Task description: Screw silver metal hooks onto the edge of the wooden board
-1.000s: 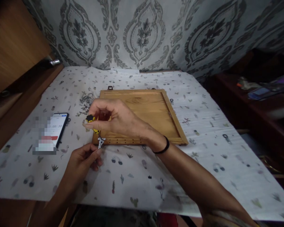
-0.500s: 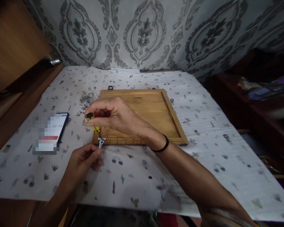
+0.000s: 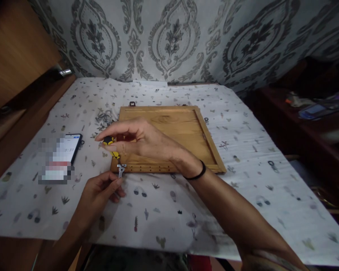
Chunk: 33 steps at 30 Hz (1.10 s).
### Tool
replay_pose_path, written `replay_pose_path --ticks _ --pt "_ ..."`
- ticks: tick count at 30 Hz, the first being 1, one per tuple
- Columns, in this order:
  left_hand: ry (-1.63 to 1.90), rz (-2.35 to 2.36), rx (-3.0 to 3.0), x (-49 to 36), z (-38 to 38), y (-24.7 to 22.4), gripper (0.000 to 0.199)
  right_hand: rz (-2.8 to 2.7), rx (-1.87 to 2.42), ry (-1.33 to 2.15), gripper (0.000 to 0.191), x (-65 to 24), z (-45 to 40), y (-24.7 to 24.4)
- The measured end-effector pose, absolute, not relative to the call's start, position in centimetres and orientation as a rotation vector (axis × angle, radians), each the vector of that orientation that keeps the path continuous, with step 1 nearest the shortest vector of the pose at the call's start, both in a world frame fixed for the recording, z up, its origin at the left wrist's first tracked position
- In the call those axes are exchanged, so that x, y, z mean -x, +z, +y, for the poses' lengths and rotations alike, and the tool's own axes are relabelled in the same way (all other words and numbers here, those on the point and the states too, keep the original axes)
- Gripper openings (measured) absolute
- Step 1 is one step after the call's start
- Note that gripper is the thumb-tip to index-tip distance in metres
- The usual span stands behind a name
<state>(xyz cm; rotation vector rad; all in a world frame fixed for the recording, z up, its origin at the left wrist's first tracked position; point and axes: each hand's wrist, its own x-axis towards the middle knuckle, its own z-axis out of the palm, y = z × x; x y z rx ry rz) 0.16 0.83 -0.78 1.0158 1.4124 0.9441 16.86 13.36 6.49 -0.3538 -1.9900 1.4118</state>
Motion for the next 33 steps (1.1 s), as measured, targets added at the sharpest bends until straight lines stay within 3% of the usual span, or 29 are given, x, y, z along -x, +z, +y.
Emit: replay_pose_path --ticks 7,13,28,33 --pt "0.937 1.415 -1.008 -0.2 1.0 -0.7 0.032 -1.962 0.385 1.287 0.012 -16.0 13.5 6.1" --pt "0.943 1.399 -0.995 -0.1 0.9 -0.8 0.033 -1.901 0.407 1.215 0.027 -15.6 13.0 6.0" --pt "0.943 1.405 -0.983 -0.1 0.9 -0.7 0.034 -1.999 0.38 1.239 0.008 -16.1 13.2 6.3" --pt "0.948 1.408 -0.967 -0.1 1.0 -0.6 0.034 -1.951 0.396 1.243 0.01 -15.7 12.9 6.1"
